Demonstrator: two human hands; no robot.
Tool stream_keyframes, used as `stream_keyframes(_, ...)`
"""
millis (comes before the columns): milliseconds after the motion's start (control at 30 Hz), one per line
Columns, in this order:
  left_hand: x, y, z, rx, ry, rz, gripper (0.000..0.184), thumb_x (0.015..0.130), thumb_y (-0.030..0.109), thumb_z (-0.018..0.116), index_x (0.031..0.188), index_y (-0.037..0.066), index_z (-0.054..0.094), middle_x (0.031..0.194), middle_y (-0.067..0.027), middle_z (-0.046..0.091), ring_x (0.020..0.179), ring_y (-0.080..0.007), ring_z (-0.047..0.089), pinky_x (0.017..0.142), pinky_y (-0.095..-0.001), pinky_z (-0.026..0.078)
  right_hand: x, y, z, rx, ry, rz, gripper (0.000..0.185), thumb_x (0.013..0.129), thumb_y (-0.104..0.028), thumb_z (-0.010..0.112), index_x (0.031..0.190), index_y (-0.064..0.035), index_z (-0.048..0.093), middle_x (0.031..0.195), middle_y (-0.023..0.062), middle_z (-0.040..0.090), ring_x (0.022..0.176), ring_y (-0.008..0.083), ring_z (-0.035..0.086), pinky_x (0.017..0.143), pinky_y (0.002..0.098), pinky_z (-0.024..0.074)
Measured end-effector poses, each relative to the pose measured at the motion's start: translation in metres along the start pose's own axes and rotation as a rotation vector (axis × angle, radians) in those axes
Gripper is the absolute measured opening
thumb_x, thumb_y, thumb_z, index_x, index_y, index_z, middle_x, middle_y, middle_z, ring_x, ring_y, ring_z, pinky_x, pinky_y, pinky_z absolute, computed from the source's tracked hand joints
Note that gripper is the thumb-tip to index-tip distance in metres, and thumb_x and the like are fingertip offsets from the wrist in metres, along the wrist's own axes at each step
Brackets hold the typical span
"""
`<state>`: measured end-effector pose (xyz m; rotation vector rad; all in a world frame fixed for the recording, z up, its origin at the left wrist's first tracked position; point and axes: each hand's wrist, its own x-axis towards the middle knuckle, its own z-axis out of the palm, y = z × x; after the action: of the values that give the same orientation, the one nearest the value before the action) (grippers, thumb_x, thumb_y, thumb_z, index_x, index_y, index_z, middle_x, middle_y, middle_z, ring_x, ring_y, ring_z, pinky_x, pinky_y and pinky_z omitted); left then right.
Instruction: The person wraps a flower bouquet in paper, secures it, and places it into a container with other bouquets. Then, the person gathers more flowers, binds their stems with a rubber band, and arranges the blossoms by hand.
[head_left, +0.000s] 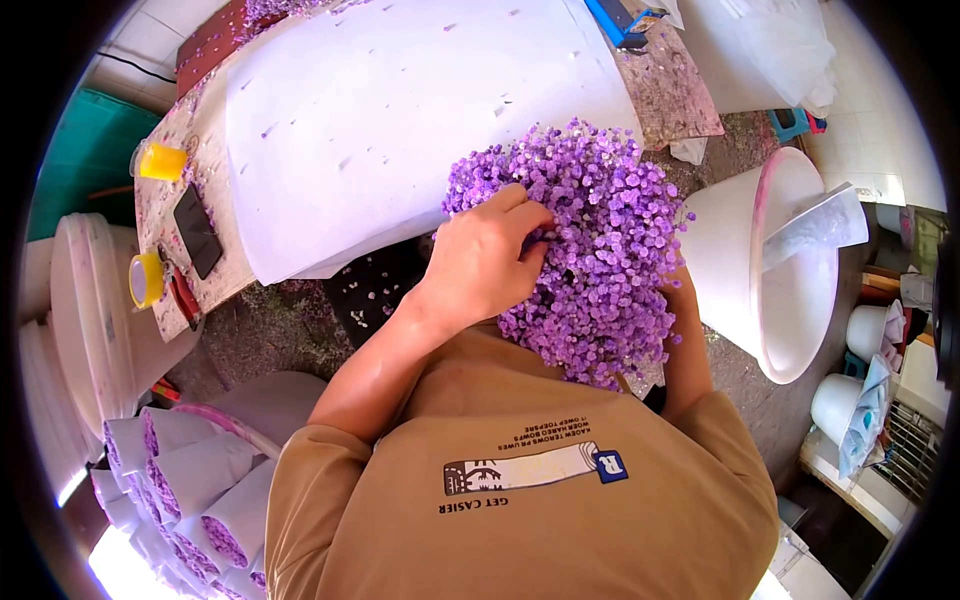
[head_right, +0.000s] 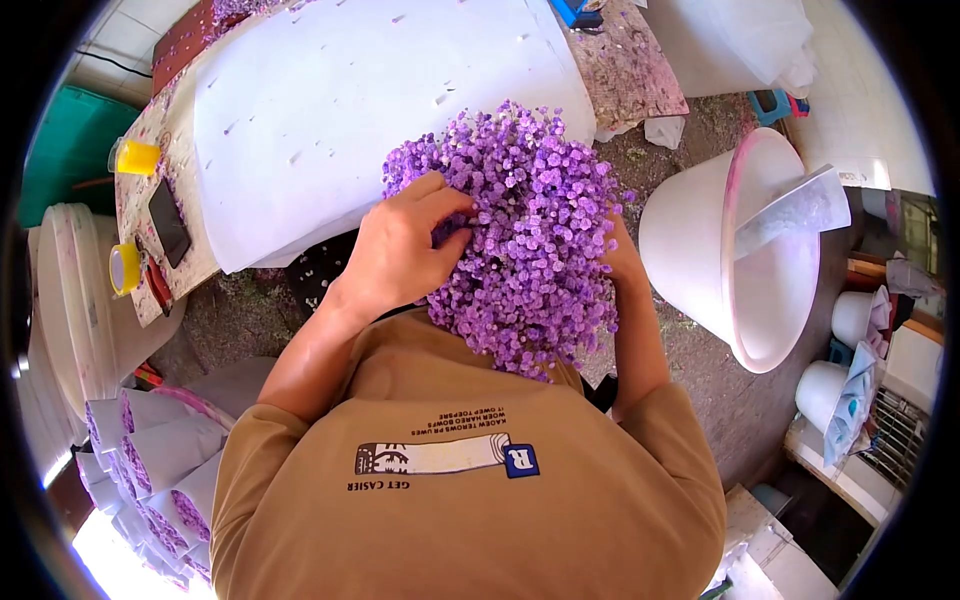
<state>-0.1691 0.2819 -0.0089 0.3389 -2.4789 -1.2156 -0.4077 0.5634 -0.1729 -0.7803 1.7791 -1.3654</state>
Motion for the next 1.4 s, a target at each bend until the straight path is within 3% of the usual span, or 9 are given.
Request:
stream_keyframes(367,-0.001,-0.004,0.004,-0.025,0.012,-0.010,0.017,0.080,-0.001,0.073,0.096,0.005,0.069,0.087,-0.0126,0.059,0.074,-0.0339,0.063,0.067,-0.0413,0.052,0.000,-0.029,0.014,0.000,0.064,-0.044,0.080,0.089,-0.034,0.074,0.154,-0.0012,0.040,0.151,0.0133,0.051,0.137,0.0264,0.050,0.117,0.0409,0.0365)
stream_keyframes(467,-0.004,-0.011,-0.001,-0.182,0.004,-0.009,0.012,0.085,-0.001,0.072,0.095,0.003,0.065,0.083,-0.0077,0.057,0.072,-0.0245,0.060,0.067,-0.0349,0.049,0.001,-0.032,0.015,0.026,0.001,-0.055,0.080,0.090,-0.034,0.073,0.154,-0.0008,0.039,0.151,0.0134,0.051,0.138,0.0264,0.049,0.117,0.0409,0.0360)
stream_keyframes(567,-0.004,-0.015,-0.010,-0.727,-0.075,-0.268,0.008,0.100,0.008,0.063,0.101,0.002,0.058,0.084,0.0017,0.052,0.069,-0.0063,0.043,0.058,-0.0228,0.035,0.001,-0.031,0.016,-0.012,0.065,-0.033,0.080,0.090,-0.034,0.073,0.154,-0.0003,0.039,0.151,0.0135,0.051,0.138,0.0268,0.049,0.118,0.0408,0.0356)
stream_keyframes(600,-0.001,-0.017,-0.013,-0.726,-0.074,-0.270,0.008,0.100,0.008,0.063,0.101,0.002,0.058,0.084,0.0017,0.052,0.069,-0.0063,0.043,0.058,-0.0228,0.035,0.001,-0.028,0.015,-0.052,0.065,-0.037,0.079,0.091,-0.034,0.072,0.154,-0.0002,0.038,0.152,0.0136,0.050,0.138,0.0271,0.049,0.118,0.0409,0.0351)
stream_keyframes(667,0.007,-0.016,-0.022,-1.337,-0.230,-0.525,0.009,0.102,0.011,0.059,0.105,0.003,0.057,0.083,-0.0004,0.054,0.063,-0.0048,0.039,0.052,-0.0218,0.029,0.003,-0.029,0.014,-0.094,0.061,-0.046,0.078,0.092,-0.033,0.071,0.154,-0.0001,0.038,0.153,0.0138,0.049,0.139,0.0275,0.048,0.118,0.0409,0.0347)
stream_keyframes(800,0.025,-0.011,-0.017,-0.991,-0.290,-0.410,0.015,0.099,0.012,0.059,0.110,0.001,0.060,0.083,-0.0019,0.058,0.060,-0.0035,0.039,0.050,-0.0211,0.029,0.002,-0.035,0.015,-0.104,0.060,-0.054,0.077,0.092,-0.032,0.071,0.154,0.0000,0.038,0.152,0.0139,0.050,0.139,0.0275,0.048,0.118,0.0409,0.0346)
stream_keyframes(933,0.028,-0.010,-0.006,-0.355,-0.171,-0.187,0.016,0.094,0.012,0.065,0.101,-0.001,0.070,0.080,-0.0058,0.063,0.068,-0.0113,0.055,0.063,-0.0304,0.047,0.006,-0.036,0.017,-0.113,0.058,-0.055,0.076,0.092,-0.031,0.070,0.154,0.0002,0.039,0.152,0.0140,0.050,0.139,0.0276,0.048,0.118,0.0410,0.0345)
stream_keyframes(1167,0.022,-0.003,0.001,-0.021,-0.055,0.037,0.015,0.081,0.001,0.073,0.096,0.001,0.071,0.088,-0.0146,0.063,0.075,-0.0312,0.063,0.069,-0.0396,0.051,0.004,-0.041,0.019,-0.137,0.059,-0.063,0.074,0.093,-0.029,0.070,0.153,0.0004,0.040,0.152,0.0142,0.050,0.139,0.0278,0.047,0.118,0.0410,0.0344)
stream_keyframes(1400,0.016,-0.009,0.005,-0.111,-0.004,0.053,0.013,0.086,0.001,0.071,0.098,0.002,0.067,0.087,-0.0114,0.062,0.077,-0.0268,0.064,0.069,-0.0377,0.051,0.005,-0.024,0.013,-0.054,0.018,-0.044,0.077,0.091,-0.025,0.072,0.154,0.0004,0.037,0.151,0.0134,0.051,0.137,0.0260,0.049,0.117,0.0405,0.0360)
